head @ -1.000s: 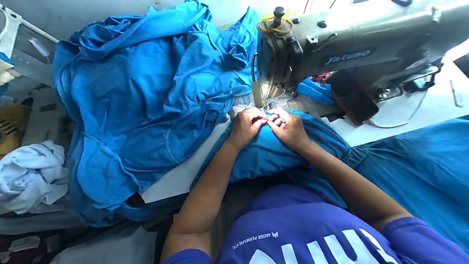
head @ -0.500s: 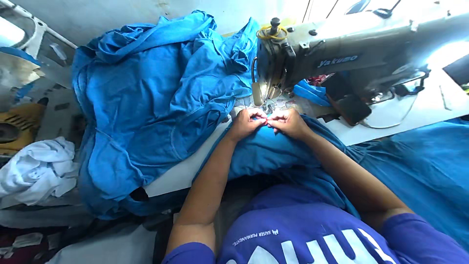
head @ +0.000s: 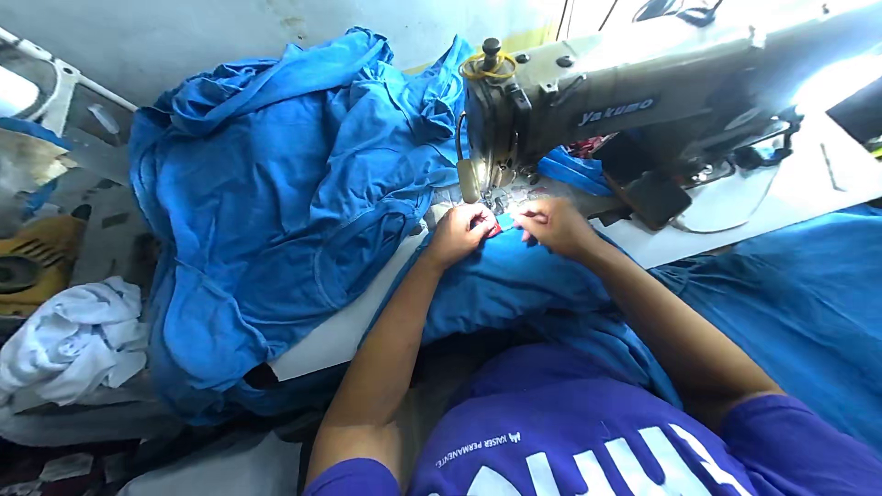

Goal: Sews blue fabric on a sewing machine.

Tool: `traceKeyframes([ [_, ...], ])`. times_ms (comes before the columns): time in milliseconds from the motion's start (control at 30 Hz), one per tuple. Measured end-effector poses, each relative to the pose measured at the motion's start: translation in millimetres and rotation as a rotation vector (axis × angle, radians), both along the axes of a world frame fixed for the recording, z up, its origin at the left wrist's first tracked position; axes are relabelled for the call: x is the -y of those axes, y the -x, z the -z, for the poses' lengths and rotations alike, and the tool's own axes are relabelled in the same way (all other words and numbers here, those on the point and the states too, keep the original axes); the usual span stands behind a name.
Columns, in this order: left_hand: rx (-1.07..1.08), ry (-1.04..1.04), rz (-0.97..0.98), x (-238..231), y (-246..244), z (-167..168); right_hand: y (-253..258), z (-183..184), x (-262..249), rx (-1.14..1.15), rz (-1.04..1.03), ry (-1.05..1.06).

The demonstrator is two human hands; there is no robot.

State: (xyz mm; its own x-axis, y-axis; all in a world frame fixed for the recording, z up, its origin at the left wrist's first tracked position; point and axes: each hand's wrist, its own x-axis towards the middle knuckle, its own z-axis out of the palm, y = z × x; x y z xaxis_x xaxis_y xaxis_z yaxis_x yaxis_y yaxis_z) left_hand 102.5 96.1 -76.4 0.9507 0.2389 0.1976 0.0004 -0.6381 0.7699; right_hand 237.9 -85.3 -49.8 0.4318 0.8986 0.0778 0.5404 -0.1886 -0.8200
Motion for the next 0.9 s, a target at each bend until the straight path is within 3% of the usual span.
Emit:
traceKeyframes([
  [200,-0.432,-0.309,0.054,18.3,-15.8,-41.6,-0.8,19.3,16.8,0.27,0.041,-0.177],
  [333,-0.519,-0.397,0.057,26.1,-21.8,-45.7,6.4,47.0,15.5,0.478,0.04,-0.312],
  [500,-0.561,-0.415,0.035,29.8,-23.6,-47.5,8.2,50.8,15.1,0.618,-0.037,-0.382],
  [733,-0.483,-0.414,-0.07,38.9,-18.6,-41.2,9.3,52.9,13.3,0.738,-0.171,-0.282],
  [900,-0.239,-0.402,-0.124,38.1,-8.6,-23.5,8.6,53.3,12.1,0.756,-0.184,-0.262],
])
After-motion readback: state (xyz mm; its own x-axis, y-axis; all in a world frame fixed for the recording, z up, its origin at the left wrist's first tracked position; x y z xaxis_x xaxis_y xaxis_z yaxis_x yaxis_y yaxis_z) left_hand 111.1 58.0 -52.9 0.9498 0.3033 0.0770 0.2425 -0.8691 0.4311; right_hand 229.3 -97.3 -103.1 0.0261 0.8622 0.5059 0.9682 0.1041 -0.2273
